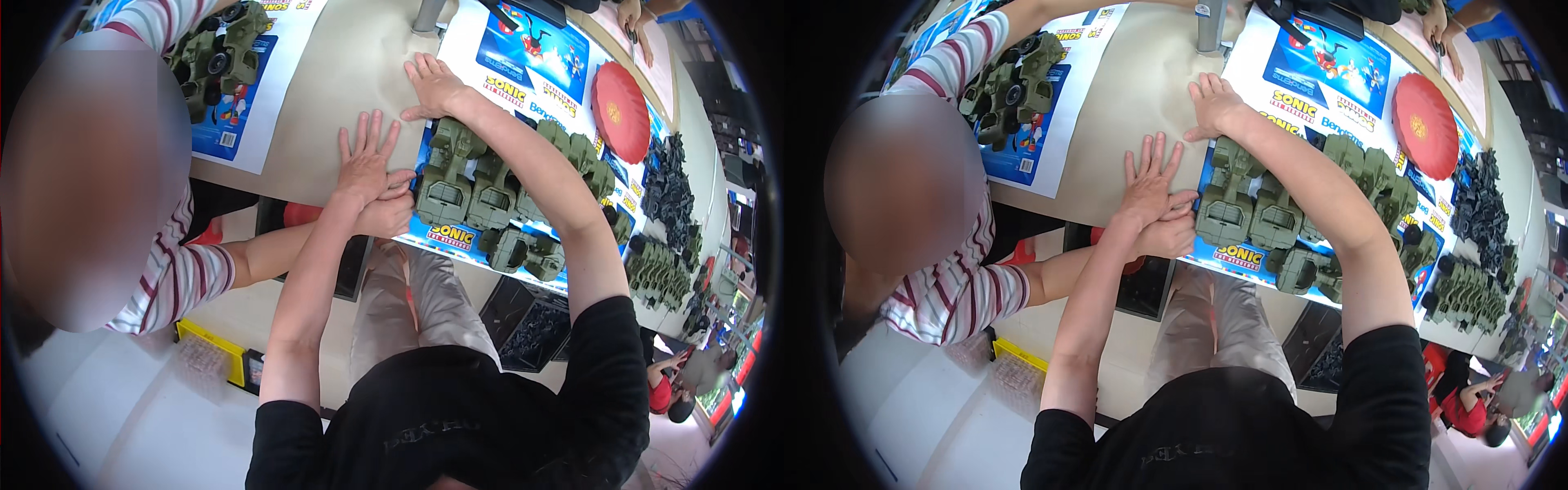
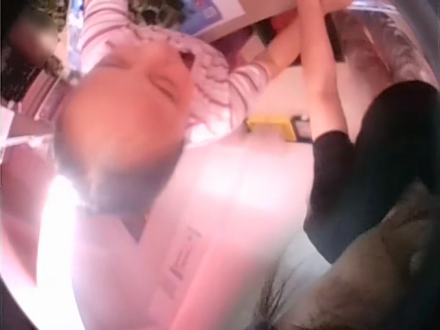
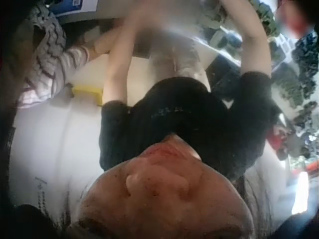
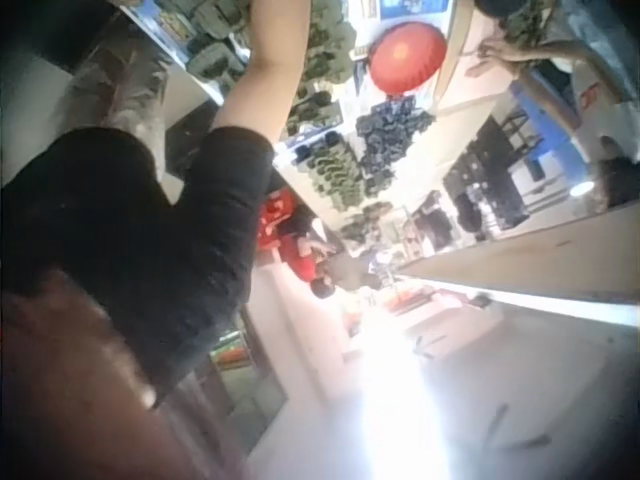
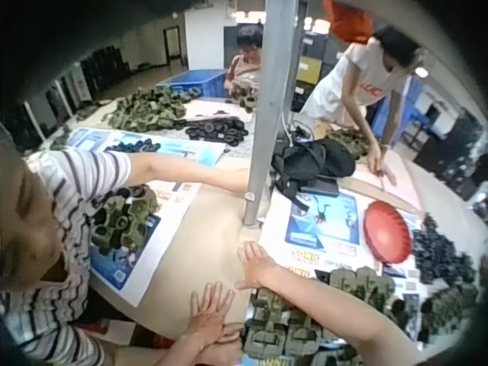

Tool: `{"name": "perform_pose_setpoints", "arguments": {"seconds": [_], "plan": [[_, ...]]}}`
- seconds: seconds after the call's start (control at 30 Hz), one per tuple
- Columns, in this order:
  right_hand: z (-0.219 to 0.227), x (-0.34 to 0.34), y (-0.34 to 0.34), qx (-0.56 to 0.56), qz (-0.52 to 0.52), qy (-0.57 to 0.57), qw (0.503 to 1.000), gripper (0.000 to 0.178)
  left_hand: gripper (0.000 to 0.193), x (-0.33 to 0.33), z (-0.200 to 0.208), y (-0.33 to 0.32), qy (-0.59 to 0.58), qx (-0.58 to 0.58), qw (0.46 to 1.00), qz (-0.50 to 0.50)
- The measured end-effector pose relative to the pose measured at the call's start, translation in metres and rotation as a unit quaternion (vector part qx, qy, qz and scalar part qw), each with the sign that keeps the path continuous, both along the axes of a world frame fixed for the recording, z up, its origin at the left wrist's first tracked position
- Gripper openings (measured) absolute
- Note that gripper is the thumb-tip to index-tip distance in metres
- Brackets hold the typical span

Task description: The person assembles green toy tanks by attaching black wheels to the chassis. They handle the components one by one, picking up a tank body and a wheel, fitting them together, and placing the assembled unit on the table. Later, they handle a large sheet of cardboard, positioning it on the table and smoothing it out.

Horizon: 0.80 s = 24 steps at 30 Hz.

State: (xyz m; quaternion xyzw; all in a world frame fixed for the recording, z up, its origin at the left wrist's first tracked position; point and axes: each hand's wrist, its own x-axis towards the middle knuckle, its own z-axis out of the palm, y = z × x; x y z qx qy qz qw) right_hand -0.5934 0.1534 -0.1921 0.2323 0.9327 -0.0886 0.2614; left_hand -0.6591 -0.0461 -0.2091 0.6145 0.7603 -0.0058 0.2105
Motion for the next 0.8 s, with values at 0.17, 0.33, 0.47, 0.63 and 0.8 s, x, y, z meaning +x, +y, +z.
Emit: {"name": "perform_pose_setpoints", "arguments": {"seconds": [0.17, 0.33, 0.47, 0.63, 0.8], "plan": [[0.001, -0.002, -0.006, 0.060, -0.016, -0.068, 0.996, 0.111, 0.080, -0.007, 0.015, 0.010, -0.013, -0.029, 0.999, -0.020], [0.007, -0.020, -0.069, 0.010, -0.080, -0.070, 0.994, 0.071, 0.064, -0.048, 0.004, 0.036, -0.058, 0.122, 0.987, 0.087], [-0.015, -0.015, -0.115, -0.031, -0.188, -0.007, 0.982, 0.062, 0.063, -0.069, -0.037, 0.022, 0.081, 0.181, 0.980, -0.015], [-0.013, -0.020, -0.152, -0.047, -0.303, -0.002, 0.952, 0.065, 0.065, -0.072, -0.045, 0.028, 0.114, 0.175, 0.977, -0.035], [-0.030, -0.006, -0.179, -0.023, -0.326, 0.055, 0.943, 0.077, 0.063, -0.074, -0.047, 0.026, 0.099, 0.166, 0.980, -0.036]]}}
